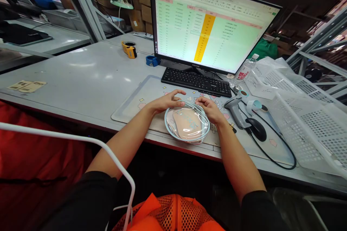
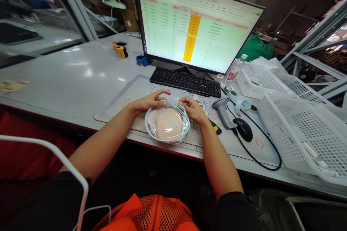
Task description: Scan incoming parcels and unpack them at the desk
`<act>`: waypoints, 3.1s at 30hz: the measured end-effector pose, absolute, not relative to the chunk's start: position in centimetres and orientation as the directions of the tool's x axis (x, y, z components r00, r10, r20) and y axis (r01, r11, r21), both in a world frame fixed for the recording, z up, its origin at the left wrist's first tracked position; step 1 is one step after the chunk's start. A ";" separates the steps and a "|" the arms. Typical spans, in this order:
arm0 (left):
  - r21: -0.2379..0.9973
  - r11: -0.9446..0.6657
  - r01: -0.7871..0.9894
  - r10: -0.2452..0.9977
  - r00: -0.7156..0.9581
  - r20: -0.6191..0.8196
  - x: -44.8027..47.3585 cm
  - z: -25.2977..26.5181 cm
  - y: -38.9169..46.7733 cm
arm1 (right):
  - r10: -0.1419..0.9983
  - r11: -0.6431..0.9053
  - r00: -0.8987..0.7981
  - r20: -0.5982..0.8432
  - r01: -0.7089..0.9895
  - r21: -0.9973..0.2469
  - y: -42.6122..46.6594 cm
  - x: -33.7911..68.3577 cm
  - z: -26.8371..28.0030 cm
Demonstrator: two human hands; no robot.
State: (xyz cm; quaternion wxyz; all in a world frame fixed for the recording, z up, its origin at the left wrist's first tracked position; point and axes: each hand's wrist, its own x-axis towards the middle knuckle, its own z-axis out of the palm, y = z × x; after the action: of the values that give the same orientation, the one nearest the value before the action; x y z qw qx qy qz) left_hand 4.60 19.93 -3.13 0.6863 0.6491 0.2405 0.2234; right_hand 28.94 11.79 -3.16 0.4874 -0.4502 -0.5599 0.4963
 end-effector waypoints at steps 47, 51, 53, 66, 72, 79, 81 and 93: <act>0.253 -0.294 0.922 0.871 0.150 0.468 0.5 2.3 15.9 | 0.886 0.368 0.385 0.257 -0.248 -0.896 12.0 28.5 -1.9; 0.164 -0.454 0.875 0.848 0.369 0.380 0.5 0.1 15.0 | 0.913 0.311 0.366 0.181 -0.337 -0.889 11.9 28.3 -1.7; 0.154 -0.568 0.809 0.778 0.466 0.422 1.0 -0.5 14.3 | 0.935 0.275 0.309 0.175 -0.318 -0.907 11.6 27.6 -1.7; 0.675 -0.705 0.219 0.648 0.585 0.488 2.7 0.1 13.8 | 0.964 0.172 -0.164 0.210 -0.218 -0.961 9.8 25.0 -2.6; 0.695 -0.623 0.360 0.782 0.277 0.558 3.1 -0.5 13.2 | 0.960 0.131 -0.220 0.174 -0.199 -0.971 9.6 25.2 -2.1; 0.560 -0.517 0.647 0.808 0.153 0.569 4.7 1.7 11.5 | 0.928 0.324 -0.149 0.341 -0.126 -0.938 9.6 23.9 -2.5; 0.553 -0.568 0.610 0.794 0.228 0.564 4.7 2.7 10.8 | 0.932 0.362 -0.004 0.363 -0.062 -0.930 9.7 23.6 -2.7; 0.511 -0.512 0.690 0.857 0.447 0.256 -5.1 12.1 13.5 | 0.918 0.267 -0.358 0.171 0.239 -0.934 6.3 27.9 1.4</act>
State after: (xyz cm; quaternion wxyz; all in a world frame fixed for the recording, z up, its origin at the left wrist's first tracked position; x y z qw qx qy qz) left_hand -5.09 13.49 12.13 0.1687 0.8337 0.4641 0.2473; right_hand 27.87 6.26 1.37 0.3856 -0.4153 -0.6963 0.4405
